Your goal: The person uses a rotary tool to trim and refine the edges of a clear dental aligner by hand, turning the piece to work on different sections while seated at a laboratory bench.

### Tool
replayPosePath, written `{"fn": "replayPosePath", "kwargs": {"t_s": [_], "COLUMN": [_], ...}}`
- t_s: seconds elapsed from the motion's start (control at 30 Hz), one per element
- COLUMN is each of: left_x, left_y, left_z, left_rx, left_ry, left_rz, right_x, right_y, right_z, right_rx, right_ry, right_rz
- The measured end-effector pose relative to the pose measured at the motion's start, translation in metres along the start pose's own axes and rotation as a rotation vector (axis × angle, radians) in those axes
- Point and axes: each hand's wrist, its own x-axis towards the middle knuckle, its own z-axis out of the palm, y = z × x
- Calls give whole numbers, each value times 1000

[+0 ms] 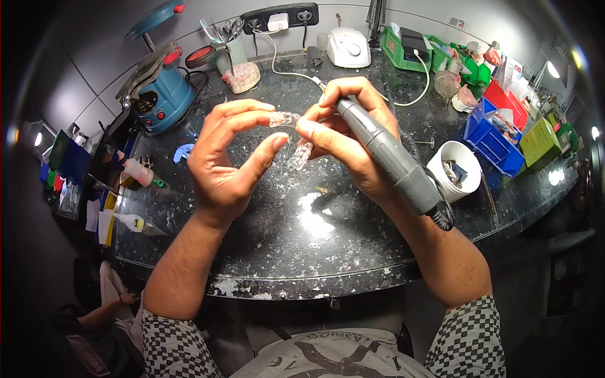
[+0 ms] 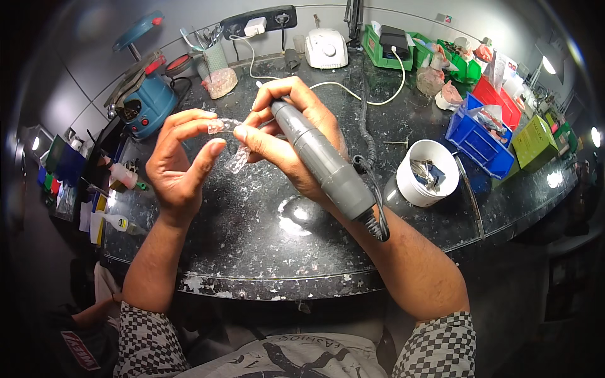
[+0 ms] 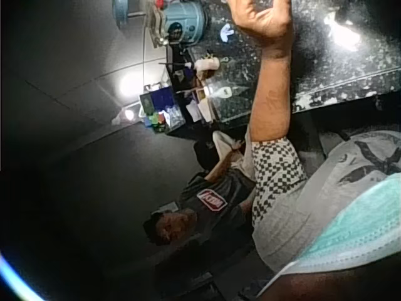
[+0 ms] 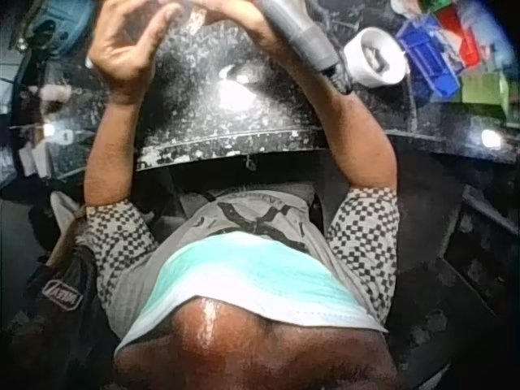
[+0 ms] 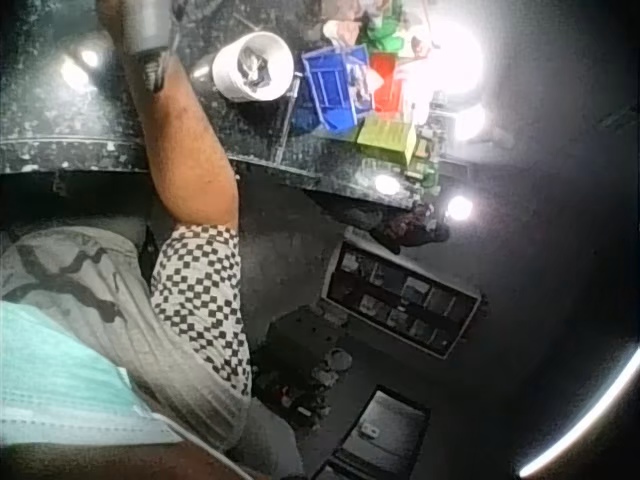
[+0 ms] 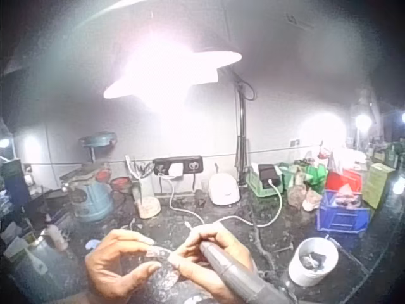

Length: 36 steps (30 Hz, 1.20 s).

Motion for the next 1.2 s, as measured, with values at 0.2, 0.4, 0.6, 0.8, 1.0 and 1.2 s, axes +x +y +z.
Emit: {"fn": "replayPosePath", "kwargs": {"t_s": [0.2,0.4,0.6,0.8,1.0,1.2], "left_x": [-12,-9,-2,-8,3,7], "left_y": [2,-6,-2,1,4,8], "left_z": [20,20,22,24,18,14], "left_rx": [-632,-638,-701,-643,-779,-760], "left_ry": [85,58,13,-56,-43,-37], "left_rz": [-419,-351,-391,-359,-371,-451], "right_x": [-8,-6,-6,-9,2,3], "right_y": [0,-12,-17,-16,-19,-37], "right_z": [6,5,-1,0,-2,-7], "right_rx": [-11,108,105,183,-207,-426], "right_ry": [-23,18,21,8,80,62], "right_rz": [112,212,276,310,-23,-327]}}
